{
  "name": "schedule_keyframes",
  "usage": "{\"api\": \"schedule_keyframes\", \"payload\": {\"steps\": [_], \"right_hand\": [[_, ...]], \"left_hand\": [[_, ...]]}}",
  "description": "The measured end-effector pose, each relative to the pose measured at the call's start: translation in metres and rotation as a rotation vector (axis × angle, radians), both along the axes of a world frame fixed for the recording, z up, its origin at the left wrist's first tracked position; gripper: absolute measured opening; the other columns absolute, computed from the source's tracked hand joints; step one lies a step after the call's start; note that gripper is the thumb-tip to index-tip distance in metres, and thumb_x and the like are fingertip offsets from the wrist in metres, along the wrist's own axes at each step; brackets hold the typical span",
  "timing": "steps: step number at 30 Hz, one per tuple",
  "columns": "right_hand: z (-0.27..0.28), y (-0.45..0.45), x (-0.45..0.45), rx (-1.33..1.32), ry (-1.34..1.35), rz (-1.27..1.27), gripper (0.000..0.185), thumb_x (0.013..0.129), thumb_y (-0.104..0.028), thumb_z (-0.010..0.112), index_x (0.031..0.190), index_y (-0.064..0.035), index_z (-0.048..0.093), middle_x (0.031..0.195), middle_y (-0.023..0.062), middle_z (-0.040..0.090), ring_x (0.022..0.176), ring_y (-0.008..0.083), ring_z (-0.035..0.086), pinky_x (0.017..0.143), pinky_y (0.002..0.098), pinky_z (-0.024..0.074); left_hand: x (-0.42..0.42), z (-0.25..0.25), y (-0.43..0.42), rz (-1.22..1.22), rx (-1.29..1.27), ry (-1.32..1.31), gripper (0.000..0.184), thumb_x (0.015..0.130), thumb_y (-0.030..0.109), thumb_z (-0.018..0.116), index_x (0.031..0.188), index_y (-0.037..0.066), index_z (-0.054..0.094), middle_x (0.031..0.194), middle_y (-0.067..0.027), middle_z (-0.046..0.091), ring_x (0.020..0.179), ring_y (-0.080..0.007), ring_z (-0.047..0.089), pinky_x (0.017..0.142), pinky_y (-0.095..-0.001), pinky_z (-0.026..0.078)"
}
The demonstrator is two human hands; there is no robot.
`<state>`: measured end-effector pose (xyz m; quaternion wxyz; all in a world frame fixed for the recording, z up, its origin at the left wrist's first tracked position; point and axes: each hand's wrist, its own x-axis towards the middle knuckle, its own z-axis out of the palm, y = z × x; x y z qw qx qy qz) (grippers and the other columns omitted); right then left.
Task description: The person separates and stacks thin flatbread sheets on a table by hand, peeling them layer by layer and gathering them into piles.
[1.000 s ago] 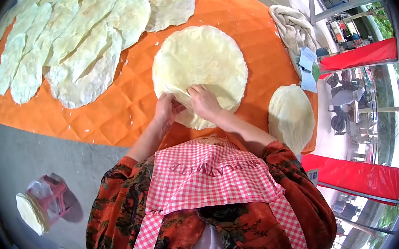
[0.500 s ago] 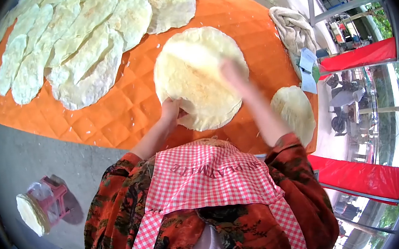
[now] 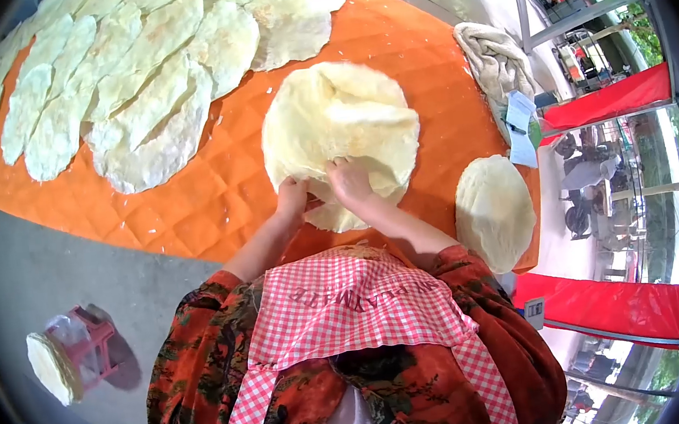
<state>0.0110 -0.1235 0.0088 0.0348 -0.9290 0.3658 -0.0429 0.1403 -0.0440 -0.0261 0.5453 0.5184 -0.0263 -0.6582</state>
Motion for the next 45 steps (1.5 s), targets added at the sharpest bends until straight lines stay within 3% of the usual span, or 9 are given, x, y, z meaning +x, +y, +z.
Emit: {"api": "schedule_keyframes", "payload": {"steps": [9,12,14,18,21,28,39,42,45], "right_hand": [[-0.001,0.035,-0.008,-0.181,-0.215,0.064,0.032,0.074,-0.017,0.067,0.1,0.0023,0.063,0.116,0.0188,0.058,0.112,0.0306,0.054,0.08,0.037,0.0508],[-0.025,0.005,-0.025,-0.057,-0.328,0.008,0.03,0.075,-0.018,0.065,0.097,0.0022,0.065,0.108,0.0194,0.063,0.104,0.0298,0.06,0.076,0.0381,0.0514],[0.032,-0.047,-0.021,0.521,-0.149,-0.525,0.016,0.078,-0.012,0.058,0.085,-0.0001,0.066,0.085,0.0187,0.066,0.082,0.03,0.066,0.067,0.0417,0.0511],[0.155,-0.093,-0.038,-0.102,-0.132,-0.14,0.015,0.08,-0.008,0.05,0.078,-0.0013,0.063,0.074,0.0191,0.064,0.068,0.0358,0.063,0.06,0.0465,0.0479],[0.181,-0.034,-0.038,-0.174,-0.198,-0.009,0.013,0.078,-0.006,0.051,0.08,-0.0036,0.063,0.08,0.0178,0.064,0.075,0.0368,0.062,0.063,0.0458,0.0486],[-0.012,0.048,-0.06,-0.089,-0.167,0.077,0.026,0.075,0.001,0.051,0.099,-0.0032,0.06,0.097,0.0132,0.061,0.093,0.0314,0.059,0.075,0.0403,0.0509],[-0.015,0.024,-0.073,0.167,-0.286,-0.059,0.025,0.079,-0.001,0.051,0.099,-0.0027,0.067,0.099,0.0146,0.066,0.09,0.033,0.063,0.077,0.0401,0.0513],[-0.011,0.023,-0.075,0.208,-0.301,-0.093,0.025,0.08,-0.002,0.051,0.101,-0.0022,0.066,0.1,0.0161,0.066,0.09,0.0348,0.063,0.078,0.0416,0.0509],[-0.006,0.022,-0.075,0.253,-0.302,-0.121,0.024,0.081,-0.002,0.05,0.1,-0.0011,0.066,0.099,0.0173,0.066,0.09,0.0361,0.062,0.078,0.0432,0.0505]], "left_hand": [[0.002,-0.009,-0.002,-0.081,-0.168,0.058,0.024,0.091,0.006,0.044,0.114,-0.001,0.048,0.093,-0.0163,0.061,0.08,-0.0281,0.063,0.067,-0.0386,0.056],[-0.001,0.013,0.004,-0.055,-0.221,0.063,0.023,0.092,0.013,0.049,0.112,0.003,0.054,0.095,-0.0112,0.061,0.083,-0.0223,0.061,0.076,-0.0353,0.052],[-0.002,0.021,0.012,-0.034,-0.303,0.018,0.022,0.092,0.015,0.052,0.111,0.004,0.056,0.096,-0.0091,0.061,0.085,-0.0204,0.06,0.079,-0.0337,0.05],[0.016,-0.021,0.037,0.355,-0.106,-0.398,0.025,0.084,0.002,0.057,0.108,-0.001,0.054,0.098,-0.0094,0.059,0.082,-0.0164,0.058,0.069,-0.0263,0.049],[0.02,-0.017,0.058,0.303,-0.011,-0.209,0.027,0.085,0.003,0.057,0.11,0.001,0.049,0.098,-0.0089,0.058,0.084,-0.0171,0.058,0.072,-0.0278,0.051],[0.006,-0.02,0.064,0.247,-0.041,-0.357,0.032,0.085,0.0,0.056,0.116,0.0,0.047,0.104,-0.0092,0.058,0.092,-0.0184,0.058,0.078,-0.0284,0.05],[0.029,-0.007,0.03,0.089,0.037,-0.845,0.043,0.083,0.005,0.061,0.124,-0.002,0.051,0.089,-0.0113,0.063,0.079,-0.0157,0.063,0.068,-0.0291,0.052],[0.042,0.008,0.014,-0.028,0.099,-0.677,0.039,0.079,0.012,0.065,0.116,0.001,0.057,0.095,-0.0134,0.065,0.088,-0.0225,0.063,0.075,-0.0327,0.051],[0.044,-0.036,0.004,-0.003,0.041,-1.193,0.036,0.077,0.018,0.067,0.109,0.002,0.061,0.095,-0.0152,0.065,0.083,-0.0302,0.063,0.073,-0.0385,0.051]]}}
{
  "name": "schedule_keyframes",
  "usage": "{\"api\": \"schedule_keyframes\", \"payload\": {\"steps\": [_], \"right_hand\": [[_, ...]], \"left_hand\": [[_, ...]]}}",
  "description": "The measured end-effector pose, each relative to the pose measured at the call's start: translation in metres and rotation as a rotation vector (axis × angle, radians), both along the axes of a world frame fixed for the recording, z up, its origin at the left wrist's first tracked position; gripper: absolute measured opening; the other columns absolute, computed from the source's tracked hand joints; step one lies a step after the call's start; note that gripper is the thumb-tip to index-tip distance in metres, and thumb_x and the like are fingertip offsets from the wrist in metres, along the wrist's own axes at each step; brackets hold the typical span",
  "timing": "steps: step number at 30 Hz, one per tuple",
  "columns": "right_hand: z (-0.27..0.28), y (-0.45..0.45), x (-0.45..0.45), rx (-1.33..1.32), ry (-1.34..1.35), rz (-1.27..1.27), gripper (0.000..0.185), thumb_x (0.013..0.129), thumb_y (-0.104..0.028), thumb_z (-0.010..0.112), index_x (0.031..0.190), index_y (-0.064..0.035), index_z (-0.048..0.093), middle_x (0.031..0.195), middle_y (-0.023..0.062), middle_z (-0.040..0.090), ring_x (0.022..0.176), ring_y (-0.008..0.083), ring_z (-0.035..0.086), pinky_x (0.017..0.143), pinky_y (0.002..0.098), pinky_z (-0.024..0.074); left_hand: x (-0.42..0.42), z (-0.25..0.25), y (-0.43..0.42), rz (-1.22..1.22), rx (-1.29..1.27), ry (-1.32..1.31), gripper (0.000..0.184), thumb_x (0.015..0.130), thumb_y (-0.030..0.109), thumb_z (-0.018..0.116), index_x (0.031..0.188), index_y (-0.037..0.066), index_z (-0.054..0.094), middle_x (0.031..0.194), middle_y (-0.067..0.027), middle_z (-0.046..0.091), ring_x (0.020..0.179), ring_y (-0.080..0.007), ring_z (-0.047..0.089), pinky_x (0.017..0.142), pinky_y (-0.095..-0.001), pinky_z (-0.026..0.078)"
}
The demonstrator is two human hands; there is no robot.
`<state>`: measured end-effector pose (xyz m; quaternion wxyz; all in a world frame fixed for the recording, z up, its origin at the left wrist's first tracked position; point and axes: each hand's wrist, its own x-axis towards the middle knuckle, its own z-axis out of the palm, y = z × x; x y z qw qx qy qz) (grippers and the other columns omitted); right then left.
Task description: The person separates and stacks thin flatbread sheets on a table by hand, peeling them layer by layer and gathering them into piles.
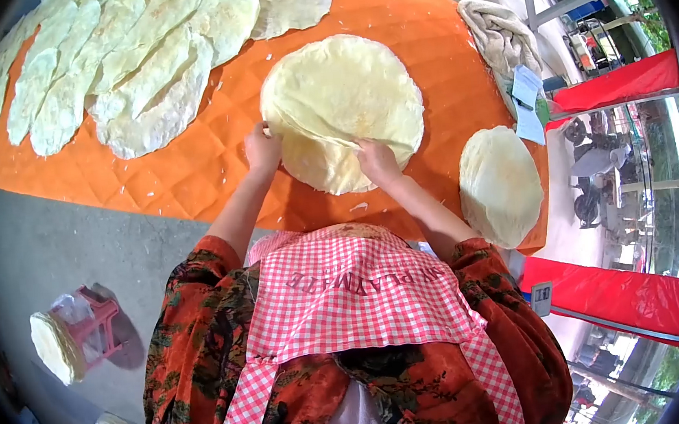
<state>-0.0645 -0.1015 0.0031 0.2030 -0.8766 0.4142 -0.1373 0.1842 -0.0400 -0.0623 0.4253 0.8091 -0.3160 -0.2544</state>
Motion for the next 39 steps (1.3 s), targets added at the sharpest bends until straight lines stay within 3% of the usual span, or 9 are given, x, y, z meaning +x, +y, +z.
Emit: {"api": "schedule_keyframes", "payload": {"steps": [4,7,14,28,31,35,37,38,39], "right_hand": [[0.009,-0.002,0.0,0.065,0.079,-0.081,0.024,0.081,-0.002,0.051,0.1,-0.0019,0.065,0.096,0.0182,0.065,0.089,0.0364,0.062,0.076,0.0438,0.0504],[0.018,0.001,0.003,0.001,0.074,-0.078,0.023,0.08,-0.002,0.051,0.099,-0.0029,0.065,0.095,0.0154,0.065,0.088,0.0352,0.062,0.075,0.0429,0.0507],[0.024,0.013,0.021,-0.193,-0.048,0.037,0.021,0.08,-0.006,0.055,0.099,-0.0051,0.064,0.101,0.0079,0.064,0.097,0.0299,0.059,0.078,0.0388,0.0498],[0.011,0.037,0.031,-0.078,0.174,0.215,0.046,0.089,-0.022,0.058,0.125,0.0053,0.05,0.133,0.0169,0.049,0.123,0.0308,0.045,0.099,0.0438,0.04],[0.002,0.053,0.038,-0.331,0.127,0.145,0.045,0.086,-0.029,0.061,0.118,0.0022,0.056,0.127,0.0127,0.054,0.122,0.026,0.047,0.092,0.0429,0.0446],[-0.004,0.032,0.038,-0.259,0.032,0.16,0.034,0.08,-0.016,0.065,0.107,0.0036,0.061,0.11,0.0204,0.062,0.104,0.0317,0.059,0.085,0.0392,0.0495],[-0.007,-0.019,0.032,0.111,0.091,-0.042,0.013,0.076,-0.003,0.058,0.085,-0.001,0.067,0.075,0.0183,0.065,0.072,0.0315,0.065,0.066,0.0428,0.0509],[0.017,-0.06,0.033,0.164,0.245,-0.061,0.025,0.079,-0.002,0.053,0.1,0.0019,0.064,0.078,0.015,0.064,0.071,0.0226,0.063,0.062,0.0385,0.0502],[0.042,-0.099,0.027,0.304,0.178,-0.145,0.02,0.08,-0.002,0.051,0.094,0.0024,0.065,0.073,0.0105,0.063,0.069,0.0185,0.063,0.057,0.0365,0.0496]], "left_hand": [[-0.002,0.022,-0.001,-0.142,0.046,-0.223,0.031,0.077,0.02,0.066,0.101,0.002,0.061,0.101,-0.0183,0.063,0.079,-0.0366,0.063,0.074,-0.0413,0.051],[0.003,0.004,-0.01,-0.305,0.124,0.146,0.034,0.078,0.021,0.065,0.102,-0.002,0.057,0.108,-0.0224,0.059,0.079,-0.0378,0.064,0.073,-0.0425,0.054],[-0.009,0.047,0.009,-0.034,0.11,1.465,0.031,0.095,0.014,0.038,0.116,-0.006,0.046,0.1,-0.0224,0.06,0.078,-0.036,0.066,0.071,-0.0458,0.058],[-0.026,0.032,0.025,0.0,-0.087,1.37,0.035,0.094,0.02,0.04,0.118,-0.004,0.044,0.106,-0.0203,0.058,0.085,-0.0377,0.062,0.076,-0.051,0.056],[-0.024,0.035,0.018,0.029,-0.096,1.447,0.036,0.095,0.023,0.04,0.121,-0.003,0.044,0.109,-0.019,0.057,0.09,-0.0373,0.061,0.075,-0.0517,0.055],[-0.03,0.036,0.027,-0.013,-0.195,1.576,0.043,0.095,0.034,0.045,0.125,0.003,0.042,0.119,-0.0156,0.05,0.106,-0.0336,0.054,0.079,-0.0505,0.052],[-0.033,0.039,0.03,-0.095,-0.193,1.444,0.045,0.094,0.036,0.046,0.126,0.005,0.041,0.125,-0.0143,0.047,0.112,-0.0326,0.048,0.08,-0.0474,0.052],[-0.036,0.039,0.032,-0.111,-0.18,1.371,0.047,0.093,0.035,0.049,0.128,0.006,0.04,0.124,-0.0136,0.047,0.112,-0.0306,0.048,0.082,-0.0479,0.051],[-0.042,0.038,0.035,-0.129,-0.157,1.299,0.049,0.092,0.035,0.052,0.13,0.007,0.039,0.122,-0.0128,0.047,0.111,-0.0286,0.048,0.084,-0.0484,0.049]]}}
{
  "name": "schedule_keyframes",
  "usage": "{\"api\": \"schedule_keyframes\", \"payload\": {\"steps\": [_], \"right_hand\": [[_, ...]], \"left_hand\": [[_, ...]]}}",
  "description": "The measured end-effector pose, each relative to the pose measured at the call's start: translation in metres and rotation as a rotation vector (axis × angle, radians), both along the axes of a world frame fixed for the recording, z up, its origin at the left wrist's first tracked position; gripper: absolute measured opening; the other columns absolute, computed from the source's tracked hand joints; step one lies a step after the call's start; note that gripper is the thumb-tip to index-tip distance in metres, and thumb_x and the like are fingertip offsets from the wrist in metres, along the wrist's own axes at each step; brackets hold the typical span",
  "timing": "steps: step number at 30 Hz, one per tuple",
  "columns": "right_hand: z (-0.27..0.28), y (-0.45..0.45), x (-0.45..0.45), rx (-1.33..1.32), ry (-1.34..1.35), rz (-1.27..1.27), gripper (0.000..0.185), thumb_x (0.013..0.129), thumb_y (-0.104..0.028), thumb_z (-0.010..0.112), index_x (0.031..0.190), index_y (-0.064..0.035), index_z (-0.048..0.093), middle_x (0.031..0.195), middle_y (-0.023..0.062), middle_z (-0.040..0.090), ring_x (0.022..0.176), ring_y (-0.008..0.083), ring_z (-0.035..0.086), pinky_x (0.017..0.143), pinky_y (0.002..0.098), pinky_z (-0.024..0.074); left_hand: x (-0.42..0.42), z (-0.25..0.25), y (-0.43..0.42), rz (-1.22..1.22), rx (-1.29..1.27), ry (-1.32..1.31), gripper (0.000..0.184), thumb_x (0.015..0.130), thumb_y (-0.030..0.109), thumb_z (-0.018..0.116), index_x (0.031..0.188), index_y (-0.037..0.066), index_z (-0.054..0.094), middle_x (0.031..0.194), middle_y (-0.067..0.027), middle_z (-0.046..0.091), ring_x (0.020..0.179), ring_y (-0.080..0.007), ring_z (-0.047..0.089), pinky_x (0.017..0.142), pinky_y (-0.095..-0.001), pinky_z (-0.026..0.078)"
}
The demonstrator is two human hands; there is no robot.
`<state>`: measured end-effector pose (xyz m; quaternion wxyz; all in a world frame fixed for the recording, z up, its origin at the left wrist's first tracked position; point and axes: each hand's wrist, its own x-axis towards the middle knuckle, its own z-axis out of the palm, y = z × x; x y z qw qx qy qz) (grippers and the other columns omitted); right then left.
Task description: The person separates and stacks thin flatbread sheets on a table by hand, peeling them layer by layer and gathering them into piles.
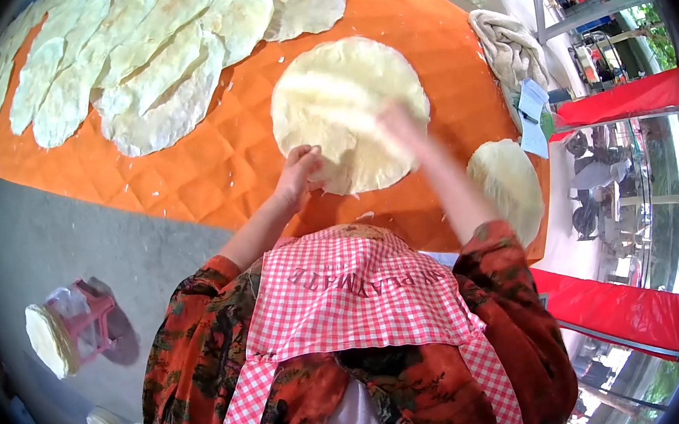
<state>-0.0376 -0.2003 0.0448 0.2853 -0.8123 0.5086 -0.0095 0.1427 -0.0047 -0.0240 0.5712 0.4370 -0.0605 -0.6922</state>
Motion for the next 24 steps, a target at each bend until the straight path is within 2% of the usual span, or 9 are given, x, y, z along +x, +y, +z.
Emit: {"api": "schedule_keyframes", "payload": {"steps": [1,3,4,7,9,13,16,22,24], "right_hand": [[0.044,-0.024,-0.003,0.062,-0.254,-0.009,0.019,0.081,-0.001,0.049,0.089,0.0032,0.065,0.068,0.006,0.06,0.067,0.0143,0.062,0.056,0.0348,0.0484],[0.139,-0.023,0.013,-0.388,-0.112,0.093,0.018,0.083,-0.002,0.049,0.091,0.0016,0.065,0.071,0.013,0.064,0.068,0.0233,0.065,0.06,0.0351,0.0507],[0.16,-0.017,0.015,-0.62,-0.037,0.159,0.018,0.084,-0.003,0.05,0.092,0.0003,0.065,0.075,0.0164,0.066,0.07,0.0277,0.066,0.062,0.0349,0.0515],[0.167,0.026,0.02,-0.615,0.023,0.234,0.018,0.081,-0.005,0.052,0.092,-0.0016,0.066,0.076,0.0196,0.065,0.071,0.04,0.062,0.064,0.0464,0.0502],[0.087,0.049,0.016,-0.667,-0.232,0.207,0.019,0.08,-0.005,0.051,0.091,-0.0036,0.067,0.08,0.019,0.065,0.076,0.0384,0.063,0.069,0.0467,0.05],[-0.047,0.079,0.009,-0.452,-0.087,0.279,0.023,0.081,-0.004,0.048,0.093,-0.0056,0.068,0.085,0.0181,0.066,0.077,0.0363,0.064,0.068,0.0445,0.0503],[-0.054,0.085,0.011,-0.496,-0.124,0.274,0.024,0.081,-0.005,0.047,0.093,-0.0054,0.068,0.086,0.0184,0.066,0.078,0.0363,0.064,0.067,0.0445,0.0501],[-0.038,0.054,-0.001,-0.204,-0.125,0.218,0.017,0.078,-0.007,0.057,0.092,-0.0069,0.067,0.081,0.0214,0.064,0.078,0.0395,0.062,0.069,0.0471,0.0485],[-0.037,0.054,0.001,-0.183,-0.094,0.211,0.016,0.079,-0.008,0.058,0.092,-0.0069,0.067,0.081,0.0217,0.064,0.079,0.0395,0.062,0.069,0.047,0.0483]], "left_hand": [[-0.004,0.001,-0.001,-0.021,-0.003,-0.076,0.052,0.092,0.035,0.055,0.132,0.007,0.038,0.121,-0.0121,0.046,0.11,-0.0267,0.048,0.086,-0.0489,0.048],[-0.005,0.013,-0.005,-0.029,0.028,-0.16,0.052,0.088,0.024,0.061,0.133,0.006,0.04,0.113,-0.0092,0.047,0.103,-0.0222,0.05,0.087,-0.0438,0.048],[-0.006,-0.002,-0.005,0.027,0.016,-0.375,0.05,0.087,0.019,0.061,0.131,0.005,0.042,0.111,-0.0093,0.048,0.1,-0.0216,0.052,0.085,-0.0408,0.049],[0.006,-0.047,-0.011,0.21,0.038,-0.939,0.045,0.083,0.008,0.061,0.126,0.002,0.048,0.107,-0.0104,0.053,0.09,-0.0202,0.057,0.078,-0.0331,0.051],[0.02,-0.039,-0.013,0.348,0.159,-1.203,0.042,0.081,0.002,0.061,0.122,-0.001,0.051,0.103,-0.0118,0.057,0.083,-0.0194,0.06,0.073,-0.0294,0.052],[0.037,-0.046,-0.016,0.183,0.143,-0.878,0.038,0.079,0.008,0.063,0.114,-0.002,0.054,0.099,-0.0138,0.063,0.085,-0.0213,0.062,0.072,-0.0344,0.052],[0.038,-0.041,-0.018,0.043,0.105,-0.759,0.035,0.082,0.013,0.062,0.113,-0.002,0.055,0.096,-0.0122,0.064,0.078,-0.0201,0.063,0.066,-0.0323,0.054],[0.021,0.004,-0.009,0.231,0.135,0.172,0.042,0.101,0.036,0.036,0.118,0.002,0.053,0.108,-0.013,0.063,0.098,-0.0289,0.061,0.085,-0.0469,0.051],[0.023,-0.001,-0.014,0.194,0.083,0.126,0.045,0.101,0.038,0.032,0.12,0.002,0.052,0.113,-0.0136,0.061,0.103,-0.0307,0.059,0.09,-0.0497,0.047]]}}
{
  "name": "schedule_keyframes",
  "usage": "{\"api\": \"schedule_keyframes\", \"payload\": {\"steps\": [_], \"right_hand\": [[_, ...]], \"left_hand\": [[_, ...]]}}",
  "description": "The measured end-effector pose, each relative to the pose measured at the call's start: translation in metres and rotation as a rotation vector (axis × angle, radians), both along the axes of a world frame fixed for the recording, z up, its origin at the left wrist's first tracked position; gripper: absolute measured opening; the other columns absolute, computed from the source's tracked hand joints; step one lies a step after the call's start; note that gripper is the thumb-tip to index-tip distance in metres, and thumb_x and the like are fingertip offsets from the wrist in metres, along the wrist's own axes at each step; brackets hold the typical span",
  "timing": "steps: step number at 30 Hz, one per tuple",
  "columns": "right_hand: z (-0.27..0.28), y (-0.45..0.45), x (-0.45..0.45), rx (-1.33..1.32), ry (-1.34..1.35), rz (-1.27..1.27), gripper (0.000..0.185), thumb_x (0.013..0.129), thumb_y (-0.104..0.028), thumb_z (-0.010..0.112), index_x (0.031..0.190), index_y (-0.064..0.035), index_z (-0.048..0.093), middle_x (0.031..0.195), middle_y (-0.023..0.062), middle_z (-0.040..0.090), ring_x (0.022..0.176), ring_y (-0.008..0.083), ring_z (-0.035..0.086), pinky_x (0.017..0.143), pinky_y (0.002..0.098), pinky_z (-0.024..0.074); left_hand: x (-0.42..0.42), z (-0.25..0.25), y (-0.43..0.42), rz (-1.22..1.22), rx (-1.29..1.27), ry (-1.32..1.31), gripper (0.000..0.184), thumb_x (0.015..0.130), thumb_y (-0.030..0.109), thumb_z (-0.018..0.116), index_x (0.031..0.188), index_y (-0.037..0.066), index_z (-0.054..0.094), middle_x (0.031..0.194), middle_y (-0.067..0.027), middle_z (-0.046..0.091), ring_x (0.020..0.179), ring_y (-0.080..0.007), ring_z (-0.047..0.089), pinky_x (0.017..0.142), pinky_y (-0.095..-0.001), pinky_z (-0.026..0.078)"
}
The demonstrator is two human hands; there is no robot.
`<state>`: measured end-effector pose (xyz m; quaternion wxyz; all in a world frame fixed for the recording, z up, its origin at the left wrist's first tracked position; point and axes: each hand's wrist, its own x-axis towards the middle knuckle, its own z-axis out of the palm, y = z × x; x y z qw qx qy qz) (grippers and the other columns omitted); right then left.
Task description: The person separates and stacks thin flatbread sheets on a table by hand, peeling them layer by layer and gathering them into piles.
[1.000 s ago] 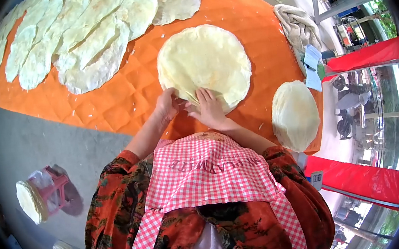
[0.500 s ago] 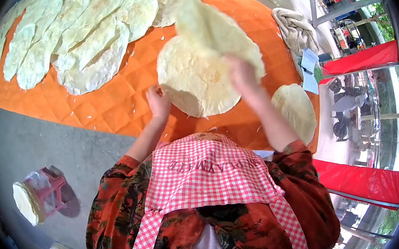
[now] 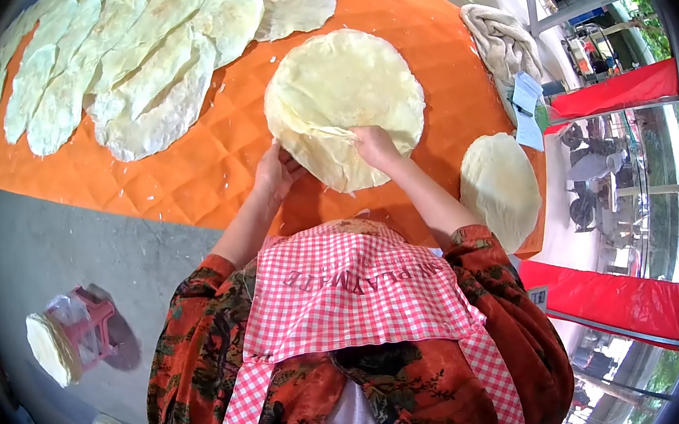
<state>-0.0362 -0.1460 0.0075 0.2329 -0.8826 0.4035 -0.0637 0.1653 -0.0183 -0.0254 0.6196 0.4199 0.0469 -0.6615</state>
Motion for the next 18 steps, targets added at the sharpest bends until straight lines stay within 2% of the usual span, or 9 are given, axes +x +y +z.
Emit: {"api": "schedule_keyframes", "payload": {"steps": [4,7,10,12,15,18], "right_hand": [[-0.001,0.0,0.001,0.043,0.073,-0.026,0.021,0.084,-0.009,0.059,0.103,-0.0065,0.067,0.087,0.0208,0.065,0.083,0.0369,0.063,0.073,0.0426,0.0488],[-0.004,-0.002,-0.001,0.082,0.019,-0.044,0.02,0.085,-0.01,0.059,0.103,-0.0061,0.067,0.086,0.0203,0.066,0.081,0.0362,0.063,0.072,0.0417,0.0487],[0.0,0.0,0.001,0.087,0.01,-0.066,0.02,0.086,-0.011,0.059,0.103,-0.0055,0.066,0.085,0.02,0.066,0.08,0.0353,0.064,0.071,0.0408,0.0488],[-0.002,0.0,-0.001,0.053,0.004,-0.049,0.019,0.086,-0.011,0.059,0.103,-0.0049,0.066,0.085,0.0196,0.066,0.079,0.035,0.064,0.071,0.0405,0.0488],[0.015,-0.011,0.001,0.06,0.106,-0.107,0.02,0.086,-0.009,0.055,0.101,-0.0038,0.067,0.086,0.0186,0.067,0.081,0.0343,0.064,0.073,0.041,0.0494],[0.051,0.026,0.012,-0.335,0.021,-0.054,0.023,0.083,-0.005,0.052,0.1,-0.0044,0.067,0.088,0.0167,0.067,0.085,0.0328,0.064,0.075,0.0416,0.0503]], "left_hand": [[0.015,-0.012,-0.017,-0.033,-0.043,-0.002,0.046,0.102,0.039,0.031,0.122,0.003,0.05,0.115,-0.0147,0.06,0.104,-0.0318,0.058,0.093,-0.0508,0.046],[0.022,-0.013,-0.023,-0.079,-0.043,0.049,0.037,0.1,0.029,0.036,0.122,0.003,0.051,0.112,-0.015,0.061,0.098,-0.032,0.061,0.087,-0.0487,0.05],[0.017,-0.039,-0.028,-0.05,-0.052,-0.133,0.024,0.095,0.017,0.046,0.111,0.003,0.056,0.105,-0.014,0.062,0.091,-0.0312,0.063,0.081,-0.0466,0.055],[0.01,-0.043,-0.026,-0.045,-0.042,-0.223,0.026,0.089,0.007,0.049,0.114,0.001,0.055,0.104,-0.0144,0.062,0.088,-0.0317,0.064,0.076,-0.0449,0.057],[0.003,-0.029,-0.017,-0.079,-0.038,-0.281,0.039,0.08,-0.005,0.052,0.119,0.0,0.05,0.103,-0.0148,0.061,0.088,-0.0325,0.064,0.072,-0.0433,0.059],[-0.002,-0.026,-0.011,-0.099,-0.037,-0.333,0.048,0.073,-0.009,0.056,0.119,0.0,0.046,0.102,-0.0144,0.06,0.083,-0.03,0.065,0.063,-0.0387,0.059]]}}
